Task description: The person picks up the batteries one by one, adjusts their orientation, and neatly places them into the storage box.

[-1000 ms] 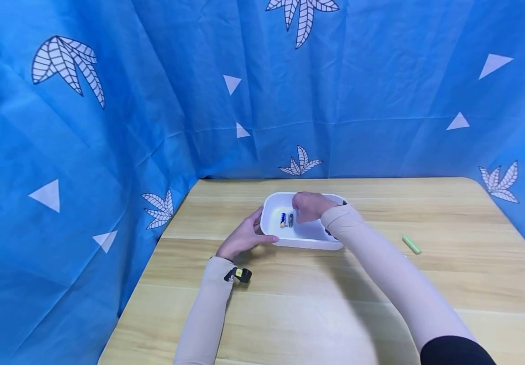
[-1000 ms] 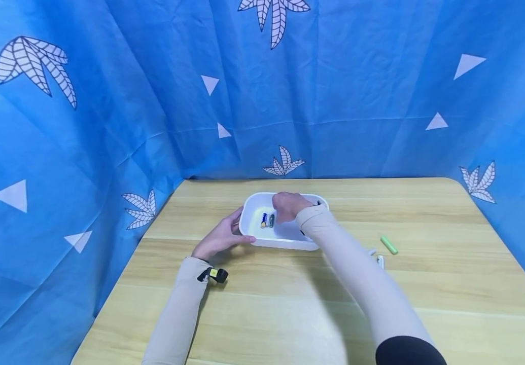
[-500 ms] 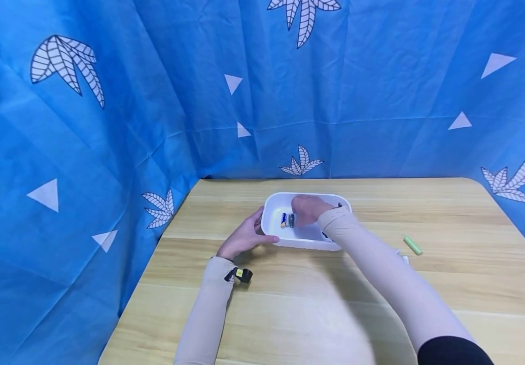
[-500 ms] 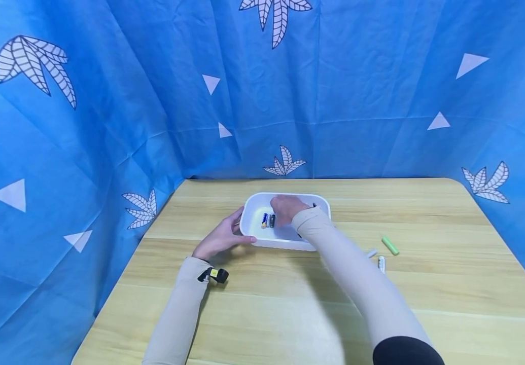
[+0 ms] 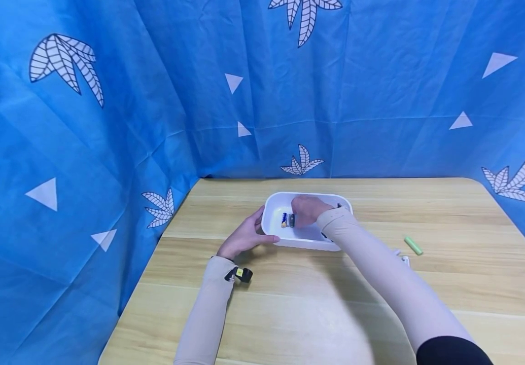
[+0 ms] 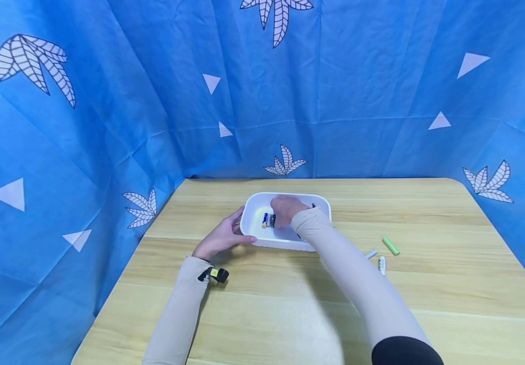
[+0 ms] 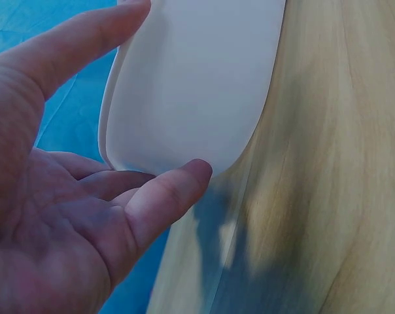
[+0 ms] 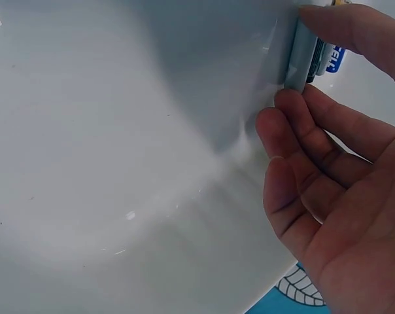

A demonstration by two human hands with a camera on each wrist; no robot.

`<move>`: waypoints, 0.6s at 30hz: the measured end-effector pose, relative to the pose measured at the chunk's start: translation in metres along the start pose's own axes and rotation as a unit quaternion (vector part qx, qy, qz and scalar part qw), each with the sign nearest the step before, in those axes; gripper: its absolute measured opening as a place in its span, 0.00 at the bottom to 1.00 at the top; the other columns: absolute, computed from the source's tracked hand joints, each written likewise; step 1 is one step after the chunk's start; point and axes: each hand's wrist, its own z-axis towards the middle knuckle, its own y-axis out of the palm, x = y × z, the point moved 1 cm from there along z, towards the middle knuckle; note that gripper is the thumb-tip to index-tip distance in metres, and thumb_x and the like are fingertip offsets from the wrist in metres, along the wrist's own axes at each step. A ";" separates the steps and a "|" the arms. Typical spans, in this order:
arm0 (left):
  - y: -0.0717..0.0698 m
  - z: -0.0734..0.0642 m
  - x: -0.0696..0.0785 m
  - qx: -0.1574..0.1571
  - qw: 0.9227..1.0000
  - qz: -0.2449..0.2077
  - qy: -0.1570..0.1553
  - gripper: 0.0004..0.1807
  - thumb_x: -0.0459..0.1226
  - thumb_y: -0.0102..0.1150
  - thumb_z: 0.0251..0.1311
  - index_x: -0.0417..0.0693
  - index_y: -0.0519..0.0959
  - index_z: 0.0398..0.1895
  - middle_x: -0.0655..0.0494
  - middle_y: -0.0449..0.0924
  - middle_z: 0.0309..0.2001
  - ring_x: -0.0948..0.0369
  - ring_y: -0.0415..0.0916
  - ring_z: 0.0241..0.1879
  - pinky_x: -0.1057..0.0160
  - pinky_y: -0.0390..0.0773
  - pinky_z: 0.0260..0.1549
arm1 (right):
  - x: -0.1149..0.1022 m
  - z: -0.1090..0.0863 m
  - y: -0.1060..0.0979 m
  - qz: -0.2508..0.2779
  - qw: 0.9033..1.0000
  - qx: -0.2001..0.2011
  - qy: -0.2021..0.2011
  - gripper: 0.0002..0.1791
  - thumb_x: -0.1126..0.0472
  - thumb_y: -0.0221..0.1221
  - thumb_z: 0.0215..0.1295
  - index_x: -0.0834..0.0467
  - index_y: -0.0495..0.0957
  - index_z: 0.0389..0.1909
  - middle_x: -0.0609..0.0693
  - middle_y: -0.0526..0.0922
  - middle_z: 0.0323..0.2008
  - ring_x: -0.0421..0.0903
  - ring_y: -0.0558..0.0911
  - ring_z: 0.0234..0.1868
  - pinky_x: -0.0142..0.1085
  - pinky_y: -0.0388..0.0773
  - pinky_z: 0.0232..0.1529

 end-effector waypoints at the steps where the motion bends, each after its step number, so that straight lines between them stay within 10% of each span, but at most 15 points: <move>1: 0.000 0.000 0.000 0.000 1.000 0.000 -0.001 0.65 0.45 0.82 0.50 0.57 0.47 0.85 0.51 0.63 0.80 0.50 0.62 0.79 0.44 0.63 0.78 | 0.000 0.000 0.000 -0.001 1.000 0.000 0.000 0.09 0.64 0.69 0.53 0.54 0.82 0.35 0.48 0.83 0.31 0.45 0.78 0.32 0.33 0.78 0.35; 18: 0.001 -0.003 0.002 -0.004 1.000 -0.009 -0.003 0.65 0.45 0.82 0.50 0.56 0.47 0.85 0.50 0.60 0.81 0.50 0.60 0.80 0.44 0.60 0.79 | -0.003 -0.006 -0.002 0.012 1.000 -0.012 0.005 0.11 0.63 0.70 0.55 0.57 0.84 0.39 0.49 0.85 0.33 0.45 0.78 0.32 0.32 0.78 0.35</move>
